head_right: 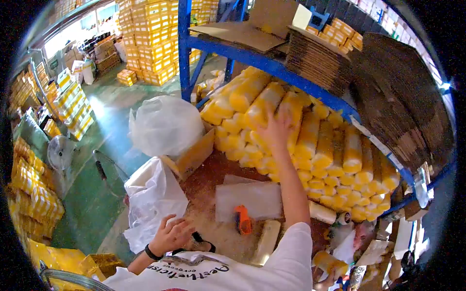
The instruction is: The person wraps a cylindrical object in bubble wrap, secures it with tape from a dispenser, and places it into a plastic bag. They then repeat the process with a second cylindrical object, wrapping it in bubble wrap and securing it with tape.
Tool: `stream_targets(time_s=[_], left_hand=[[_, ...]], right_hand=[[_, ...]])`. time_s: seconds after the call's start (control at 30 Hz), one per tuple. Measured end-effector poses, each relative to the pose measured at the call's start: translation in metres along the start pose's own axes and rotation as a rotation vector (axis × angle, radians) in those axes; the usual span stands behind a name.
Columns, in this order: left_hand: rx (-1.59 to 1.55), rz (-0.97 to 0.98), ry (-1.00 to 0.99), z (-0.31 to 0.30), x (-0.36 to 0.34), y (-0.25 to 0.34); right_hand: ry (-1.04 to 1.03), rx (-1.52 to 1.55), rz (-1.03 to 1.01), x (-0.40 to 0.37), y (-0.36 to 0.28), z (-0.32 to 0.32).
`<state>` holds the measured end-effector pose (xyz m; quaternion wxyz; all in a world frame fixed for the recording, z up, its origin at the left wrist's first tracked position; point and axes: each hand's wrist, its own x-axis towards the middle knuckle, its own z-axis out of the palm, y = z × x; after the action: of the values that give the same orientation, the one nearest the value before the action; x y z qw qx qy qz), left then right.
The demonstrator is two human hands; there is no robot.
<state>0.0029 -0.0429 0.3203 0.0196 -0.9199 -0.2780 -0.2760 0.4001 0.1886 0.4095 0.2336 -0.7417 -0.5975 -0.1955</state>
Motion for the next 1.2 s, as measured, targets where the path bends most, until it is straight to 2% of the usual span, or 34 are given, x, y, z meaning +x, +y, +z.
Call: stream_targets(time_s=[0.07,0.17,0.2,0.27,0.33,0.37,0.47,0.5,0.53,0.57,0.6,0.67,0.7,0.77,0.8,0.87,0.9,0.97,1.0,1.03,1.07,1.1,1.13,1.17,1.2], left_hand=[[-0.016,-0.091,0.036,0.005,-0.01,-0.001],[-0.06,-0.182,0.109,-0.011,-0.012,0.0],[-0.086,-0.222,0.136,-0.015,-0.012,0.0],[0.02,-0.172,0.081,-0.02,-0.026,-0.004],[0.089,-0.213,0.133,-0.021,-0.037,0.001],[0.15,-0.203,0.12,-0.023,-0.049,0.003],[0.233,-0.37,0.219,-0.036,-0.081,0.021],[0.255,-0.461,0.301,-0.035,-0.095,0.025],[0.342,-0.584,0.261,-0.036,-0.108,0.03],[0.369,-0.718,0.233,-0.04,-0.115,0.034],[0.389,-0.851,0.201,-0.043,-0.121,0.036],[0.409,-1.006,0.314,-0.042,-0.136,0.03],[0.423,-1.079,0.371,-0.039,-0.147,0.021],[0.088,-1.268,0.6,-0.018,-0.191,-0.02],[-0.091,-1.347,0.715,-0.005,-0.209,-0.043],[-0.494,-1.513,0.688,0.017,-0.224,-0.09],[-0.704,-1.578,0.666,0.02,-0.226,-0.107],[-1.448,-1.302,0.553,0.015,-0.214,-0.123],[-1.359,-1.252,0.43,0.05,-0.229,-0.142],[-1.289,-1.33,0.239,0.081,-0.241,-0.154],[-1.244,-1.312,0.181,0.056,-0.206,-0.133],[-1.21,-1.291,0.33,0.061,-0.195,-0.123],[-0.992,-1.274,0.275,0.033,-0.171,-0.108],[-0.904,-1.025,0.459,0.043,-0.161,-0.097],[-0.936,-0.943,0.246,0.018,-0.149,-0.084]], right_hand=[[0.273,-0.307,-0.337,-0.029,-0.031,-0.001],[0.371,-0.492,-0.497,-0.019,-0.001,0.042],[0.383,-0.459,-0.514,-0.011,0.005,0.049],[0.334,-0.451,-0.54,-0.002,0.021,0.065],[0.291,-0.413,-0.554,0.001,0.029,0.068],[0.297,-0.352,-0.562,0.002,0.019,0.061],[0.395,-0.306,-0.545,-0.031,-0.029,0.021],[0.311,-0.094,-0.557,-0.052,-0.043,0.022],[0.22,0.111,-0.563,-0.08,-0.062,0.02],[-0.152,0.178,-0.422,-0.125,-0.098,-0.005],[-0.224,0.943,-0.352,-0.187,-0.111,0.024],[-0.458,1.14,-0.589,-0.283,-0.162,-0.006],[-0.383,1.018,-0.763,-0.325,-0.18,0.002],[-0.521,1.199,-0.719,-0.34,-0.235,-0.052],[-0.515,1.194,-0.734,-0.345,-0.255,-0.05],[-0.499,1.177,-0.761,-0.339,-0.297,-0.032],[-0.547,0.937,-0.823,-0.337,-0.311,-0.012],[-0.617,0.441,-0.921,-0.331,-0.335,0.033],[-0.783,0.314,-0.973,-0.322,-0.341,0.041],[-0.946,0.181,-1.018,-0.31,-0.345,0.049],[-1.113,0.03,-1.058,-0.299,-0.357,0.06],[-1.371,0.056,-0.841,-0.295,-0.357,0.078],[-1.623,0.101,-0.609,-0.293,-0.358,0.101],[-1.823,0.11,-0.339,-0.292,-0.359,0.125],[-1.871,0.127,-0.26,-0.293,-0.355,0.137]])
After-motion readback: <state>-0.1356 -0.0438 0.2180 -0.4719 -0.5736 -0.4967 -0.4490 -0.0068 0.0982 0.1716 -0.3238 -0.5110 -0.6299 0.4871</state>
